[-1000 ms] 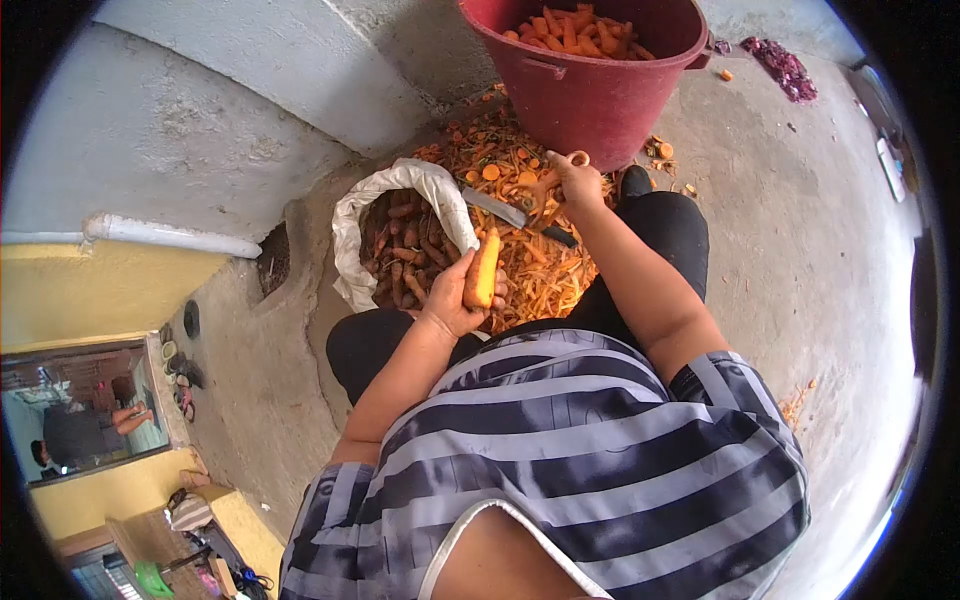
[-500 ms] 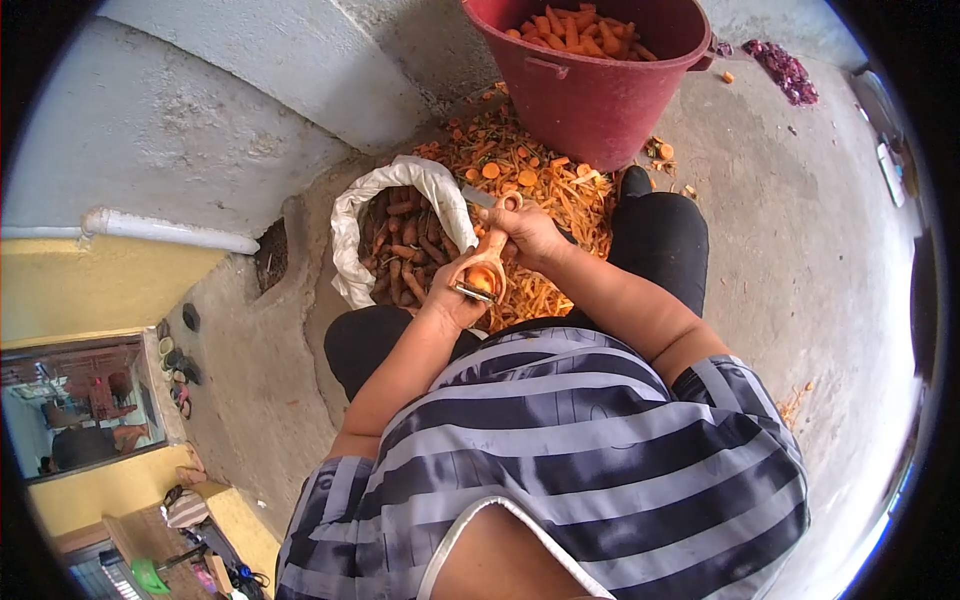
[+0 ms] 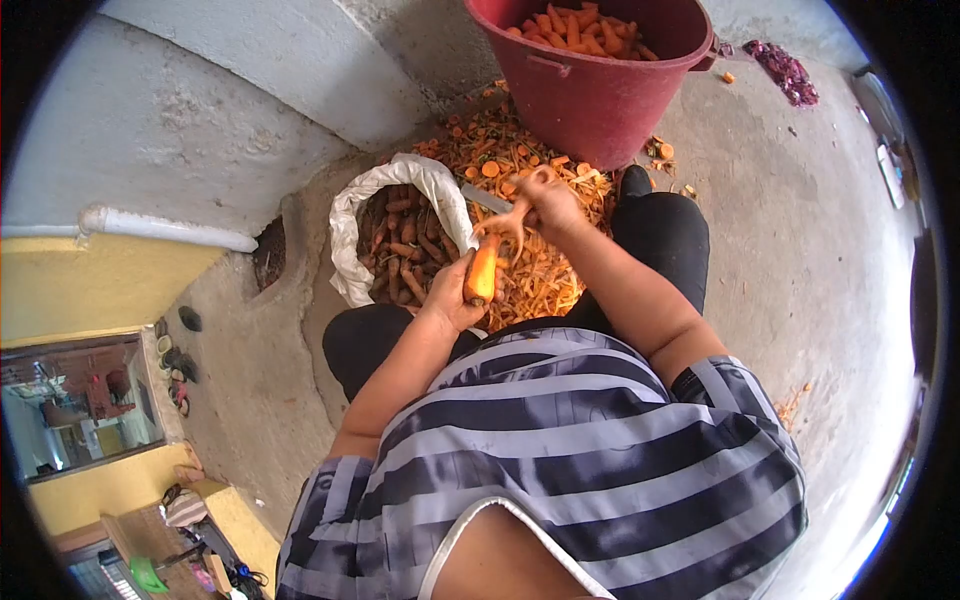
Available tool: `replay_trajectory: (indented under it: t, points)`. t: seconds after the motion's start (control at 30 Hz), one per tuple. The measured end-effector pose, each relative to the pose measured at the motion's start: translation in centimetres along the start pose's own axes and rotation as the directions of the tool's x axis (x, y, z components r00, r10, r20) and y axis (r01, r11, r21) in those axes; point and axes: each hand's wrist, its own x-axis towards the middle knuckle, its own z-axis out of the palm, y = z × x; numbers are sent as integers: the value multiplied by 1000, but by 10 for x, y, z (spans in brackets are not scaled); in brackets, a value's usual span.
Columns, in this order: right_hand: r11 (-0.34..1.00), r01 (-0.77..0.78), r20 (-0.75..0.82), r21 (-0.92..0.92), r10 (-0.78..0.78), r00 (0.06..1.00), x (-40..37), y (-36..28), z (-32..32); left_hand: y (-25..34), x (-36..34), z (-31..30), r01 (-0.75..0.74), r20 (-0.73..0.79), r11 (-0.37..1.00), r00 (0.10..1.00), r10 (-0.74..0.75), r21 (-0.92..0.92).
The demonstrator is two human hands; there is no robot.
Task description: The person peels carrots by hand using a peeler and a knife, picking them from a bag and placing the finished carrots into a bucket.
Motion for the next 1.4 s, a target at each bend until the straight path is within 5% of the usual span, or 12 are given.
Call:
replay_trajectory:
  t: [0.03, 0.13, 0.33, 0.53, 0.67, 0.77, 0.87, 1.0, 1.1, 1.2, 1.3, 1.4]
  points:
    - [989, 146, -131, 19, -143, 981, 10, -4, -10, 1, -5, 5, 47, 66, 998, 997, -44, -45]
    - [984, 122, -116, 128, -107, 987, 21, -17, -26, 4, -12, 10, 125, 171, 987, 979, -106, -104]
    - [1000, -20, 425, -20, 26, 905, -35, 11, 22, -5, -2, 14, -116, -110, 992, 988, 111, -40]
    - [995, 91, -100, -27, -94, 991, 29, -2, -24, -3, -5, 2, 151, 265, 987, 955, -130, -60]
    - [992, 80, -161, 93, -64, 985, 17, -15, -19, 0, -10, 10, 38, 105, 999, 994, -41, 31]
    - [1000, 17, 255, 24, -22, 967, -27, -17, 15, 2, -2, -2, 5, 18, 1000, 1000, -5, -2]
    - [998, 65, 444, -4, -56, 894, -38, 3, 27, -4, 0, 6, -58, -57, 995, 997, 53, -83]
    - [998, 39, 130, 47, -45, 990, 7, 3, 5, -1, -4, 8, 148, 199, 988, 970, -138, -36]
    - [976, 208, -219, -72, -219, 951, 33, -17, -23, -3, -19, 32, 138, 126, 990, 982, -140, 22]
    - [992, 103, -160, 76, -90, 983, 19, -14, -15, 0, -18, 29, 93, 78, 995, 993, -91, -23]
    - [997, 76, 252, -8, -71, 965, -35, -15, 22, 3, -10, 19, 49, -13, 997, 999, -49, -65]
    - [999, 36, 414, -32, -20, 910, -43, -6, 30, -4, -3, 22, -52, -119, 999, 992, 53, 6]
